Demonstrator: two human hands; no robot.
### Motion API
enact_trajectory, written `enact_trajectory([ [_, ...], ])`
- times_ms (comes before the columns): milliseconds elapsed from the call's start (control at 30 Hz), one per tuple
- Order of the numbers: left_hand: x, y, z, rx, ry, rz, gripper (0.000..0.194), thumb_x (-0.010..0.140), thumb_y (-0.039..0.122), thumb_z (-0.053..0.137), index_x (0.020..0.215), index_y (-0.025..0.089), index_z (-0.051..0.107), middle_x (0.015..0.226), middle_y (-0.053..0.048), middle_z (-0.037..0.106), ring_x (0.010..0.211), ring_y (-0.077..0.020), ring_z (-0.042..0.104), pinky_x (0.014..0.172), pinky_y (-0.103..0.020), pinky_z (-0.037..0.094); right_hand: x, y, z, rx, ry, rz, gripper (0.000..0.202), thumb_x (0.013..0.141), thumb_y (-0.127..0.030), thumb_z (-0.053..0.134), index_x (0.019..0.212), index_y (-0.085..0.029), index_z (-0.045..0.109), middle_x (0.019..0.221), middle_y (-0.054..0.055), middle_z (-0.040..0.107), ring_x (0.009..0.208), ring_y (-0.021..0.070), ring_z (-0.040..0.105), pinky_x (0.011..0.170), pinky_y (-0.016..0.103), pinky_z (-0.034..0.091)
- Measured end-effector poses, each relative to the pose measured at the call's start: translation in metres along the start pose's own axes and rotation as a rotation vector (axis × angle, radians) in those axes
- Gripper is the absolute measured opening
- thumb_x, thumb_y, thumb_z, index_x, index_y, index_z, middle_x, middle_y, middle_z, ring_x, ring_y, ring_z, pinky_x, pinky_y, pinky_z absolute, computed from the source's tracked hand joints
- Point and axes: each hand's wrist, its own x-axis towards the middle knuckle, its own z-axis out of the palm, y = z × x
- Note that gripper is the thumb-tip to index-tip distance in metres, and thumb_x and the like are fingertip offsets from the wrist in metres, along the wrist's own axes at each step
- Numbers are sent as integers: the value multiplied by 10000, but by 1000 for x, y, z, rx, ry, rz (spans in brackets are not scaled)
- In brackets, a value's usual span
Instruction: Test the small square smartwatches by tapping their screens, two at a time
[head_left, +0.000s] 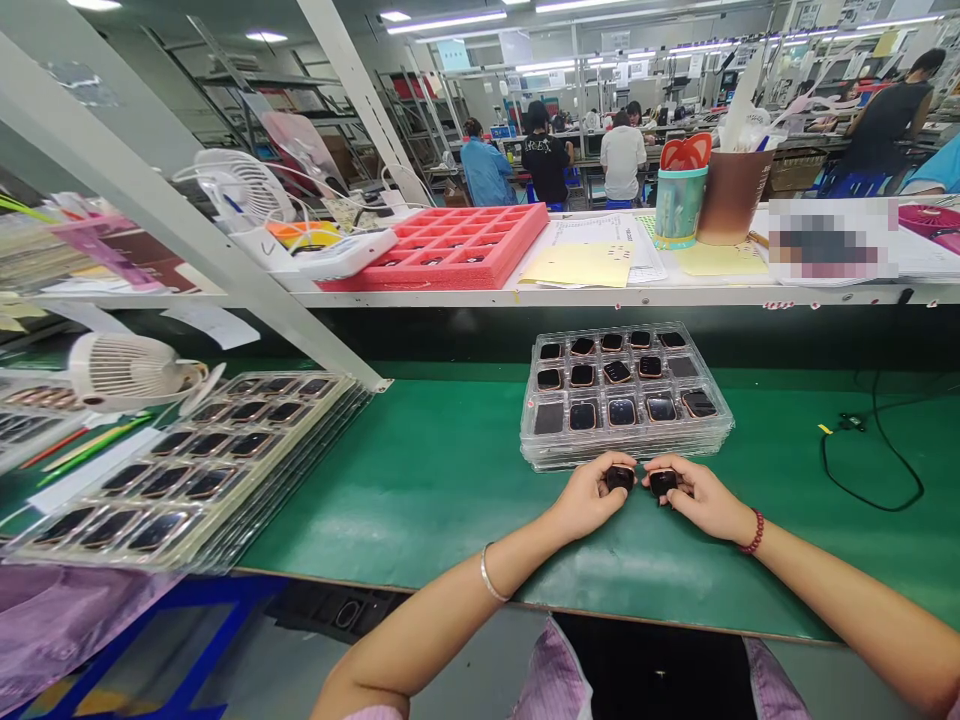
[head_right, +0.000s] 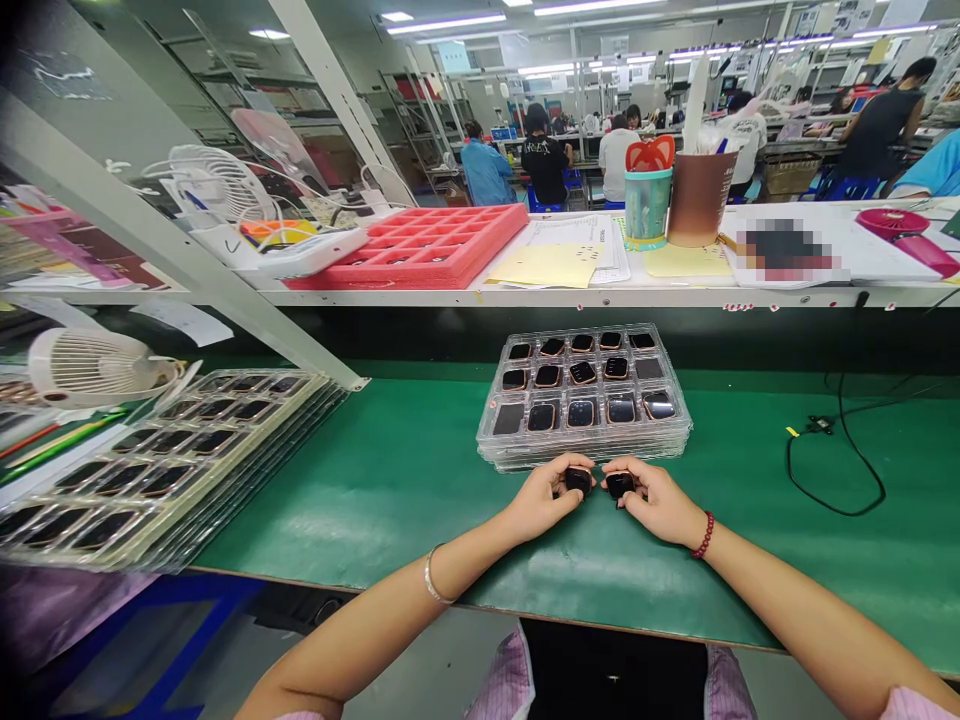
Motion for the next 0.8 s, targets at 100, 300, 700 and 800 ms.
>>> enact_trajectory([
  [100,0,-1,0,-6,3,0,400,690,104,557,1084,172,569,858,-33,653,661,-115,554,577,-213,408,0,2,-1,-18,-5,-9,483,722,-30,446,1151,-237,517,1043,48,621,797,166,621,754,329,512],
  [300,1,-1,0,10,0,-18,408,687,108,560,1089,173,573,862,-31,650,636,-110,541,575,-218,407,1,1,-1,-31,-16,-7,498,723,-19,436,1164,-234,520,1077,56,616,812,171,627,759,333,514],
  [700,4,1,-10,-509,-251,-162,595,629,167,721,1172,191,481,895,-48,635,685,-107,583,542,-186,393,-1,-10,-6,377,-84,127,610,716,-81,593,1267,-275,417,1100,50,572,796,137,593,672,279,526],
  [800,5,4,-21,-741,-430,-222,669,603,213,768,1201,206,468,919,-54,625,577,-79,578,442,-160,343,-5,-19,-10,592,-119,213,671,699,-105,670,1283,-296,399,1129,52,560,747,110,603,610,226,526],
])
